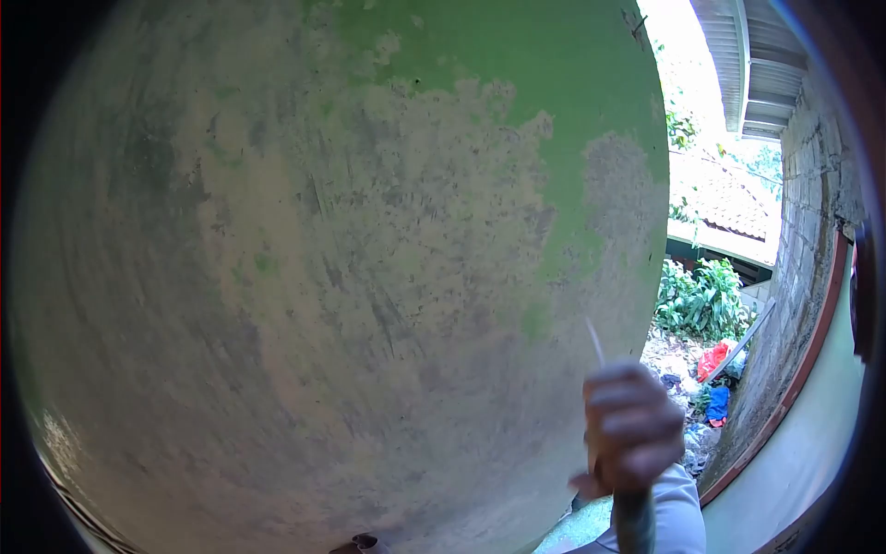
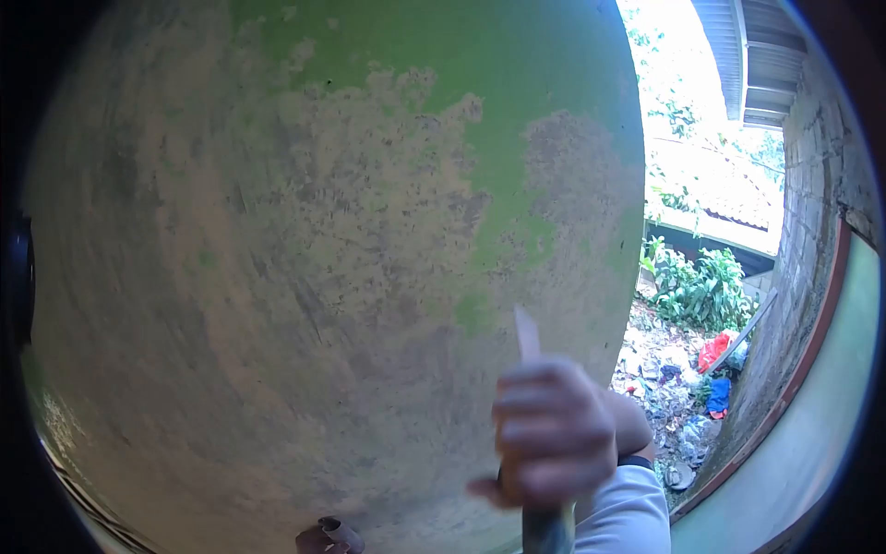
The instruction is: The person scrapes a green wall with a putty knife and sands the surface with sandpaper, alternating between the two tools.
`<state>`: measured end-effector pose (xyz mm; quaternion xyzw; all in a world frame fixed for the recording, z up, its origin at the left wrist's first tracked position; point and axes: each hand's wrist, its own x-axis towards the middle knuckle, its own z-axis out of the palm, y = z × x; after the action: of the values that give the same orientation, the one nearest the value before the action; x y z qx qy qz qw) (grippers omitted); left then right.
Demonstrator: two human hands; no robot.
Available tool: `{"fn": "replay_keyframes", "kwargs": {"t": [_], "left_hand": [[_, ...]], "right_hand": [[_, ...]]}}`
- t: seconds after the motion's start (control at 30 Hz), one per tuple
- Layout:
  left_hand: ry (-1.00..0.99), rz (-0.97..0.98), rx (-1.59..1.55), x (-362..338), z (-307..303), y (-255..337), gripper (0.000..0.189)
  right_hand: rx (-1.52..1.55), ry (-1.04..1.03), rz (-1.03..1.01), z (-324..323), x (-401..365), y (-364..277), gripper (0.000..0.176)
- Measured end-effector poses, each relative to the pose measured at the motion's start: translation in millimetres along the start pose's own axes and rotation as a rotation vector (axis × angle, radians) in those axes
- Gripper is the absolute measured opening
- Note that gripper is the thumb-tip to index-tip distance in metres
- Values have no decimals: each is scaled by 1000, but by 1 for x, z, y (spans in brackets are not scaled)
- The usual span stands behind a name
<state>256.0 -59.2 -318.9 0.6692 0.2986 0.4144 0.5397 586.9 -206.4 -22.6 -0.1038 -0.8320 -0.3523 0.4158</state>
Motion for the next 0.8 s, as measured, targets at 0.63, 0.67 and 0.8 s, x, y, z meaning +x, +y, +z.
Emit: {"fn": "replay_keyframes", "kwargs": {"t": [0.63,0.67,0.8], "left_hand": [[-16,-8,-118,6,2,4,14],[-23,-17,-117,2,-1,6,14],[-24,-12,-147,0,1,13,15]], "right_hand": [[35,-22,5,-6,1,19,34],[-117,68,34,-10,-4,45,35],[-117,123,48,-5,-2,22,36]]}}
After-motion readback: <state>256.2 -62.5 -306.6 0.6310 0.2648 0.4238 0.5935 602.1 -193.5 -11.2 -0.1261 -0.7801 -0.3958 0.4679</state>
